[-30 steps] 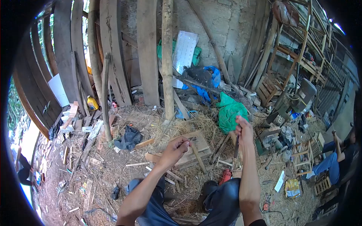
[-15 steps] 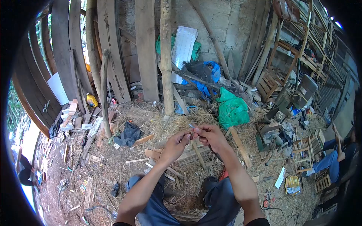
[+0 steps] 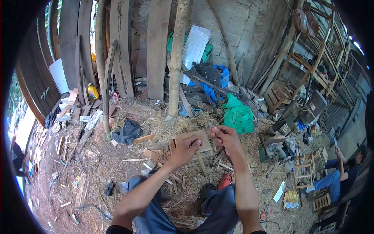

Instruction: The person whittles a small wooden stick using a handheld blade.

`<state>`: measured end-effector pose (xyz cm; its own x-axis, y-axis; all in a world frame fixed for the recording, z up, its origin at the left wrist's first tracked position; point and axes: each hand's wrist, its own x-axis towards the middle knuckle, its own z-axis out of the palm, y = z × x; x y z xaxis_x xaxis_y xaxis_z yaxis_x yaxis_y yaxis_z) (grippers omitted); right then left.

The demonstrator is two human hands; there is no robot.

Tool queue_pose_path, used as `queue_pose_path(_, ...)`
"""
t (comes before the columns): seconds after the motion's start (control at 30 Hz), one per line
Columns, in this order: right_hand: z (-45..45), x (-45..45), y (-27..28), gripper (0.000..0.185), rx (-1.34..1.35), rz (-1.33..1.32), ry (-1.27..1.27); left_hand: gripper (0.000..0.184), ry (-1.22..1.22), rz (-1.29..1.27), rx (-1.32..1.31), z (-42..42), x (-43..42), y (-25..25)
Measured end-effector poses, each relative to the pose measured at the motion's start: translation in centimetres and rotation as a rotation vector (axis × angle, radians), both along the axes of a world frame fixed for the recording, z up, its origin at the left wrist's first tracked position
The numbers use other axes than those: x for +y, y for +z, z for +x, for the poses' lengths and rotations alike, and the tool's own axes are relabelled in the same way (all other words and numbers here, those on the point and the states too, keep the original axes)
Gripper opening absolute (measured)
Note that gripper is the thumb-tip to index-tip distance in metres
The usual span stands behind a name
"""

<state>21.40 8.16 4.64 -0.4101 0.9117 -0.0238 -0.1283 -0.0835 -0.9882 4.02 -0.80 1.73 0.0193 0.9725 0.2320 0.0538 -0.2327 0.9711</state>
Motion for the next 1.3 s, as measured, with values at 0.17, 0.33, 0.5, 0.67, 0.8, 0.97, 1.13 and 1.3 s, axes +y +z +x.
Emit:
queue_pose_path(0.17, 4.7, 2.7, -0.2, 0.020, 0.155, 0.000, -0.233, 0.023, 0.011, -0.022, 0.220, -0.8, -1.4, 0.5)
queue_pose_path(0.33, 3.3, 1.4, -0.3, 0.026, 0.154, -0.040, -0.140, 0.018, 0.068, -0.058, 0.245, -1.7, -1.0, 0.5)
queue_pose_path(0.5, -0.5, -2.0, 1.0, 0.026, 0.131, -0.056, 0.012, 0.018, 0.105, 0.010, 0.170, -1.4, -0.2, 0.2)
queue_pose_path(0.67, -1.0, -1.5, 0.0, 0.025, 0.062, -0.074, 0.099, 0.017, 0.075, 0.059, 0.143, -1.1, -0.4, 0.7)
queue_pose_path(0.8, -0.2, -0.9, 0.4, 0.021, 0.095, -0.127, 0.067, 0.018, 0.041, 0.047, 0.166, -1.0, -0.7, 1.0)
queue_pose_path(0.97, 1.0, 0.8, -0.2, 0.019, 0.109, -0.124, 0.008, 0.018, 0.041, 0.051, 0.166, -0.8, -0.7, 0.6)
queue_pose_path(1.13, 7.0, 4.5, -1.5, 0.022, 0.283, -0.050, -0.410, 0.017, 0.022, -0.024, 0.181, -2.1, -1.1, 0.4)
queue_pose_path(1.3, 5.6, 3.1, -1.2, 0.030, 0.188, -0.018, -0.327, 0.016, 0.132, 0.038, 0.173, -2.3, -0.2, -0.3)
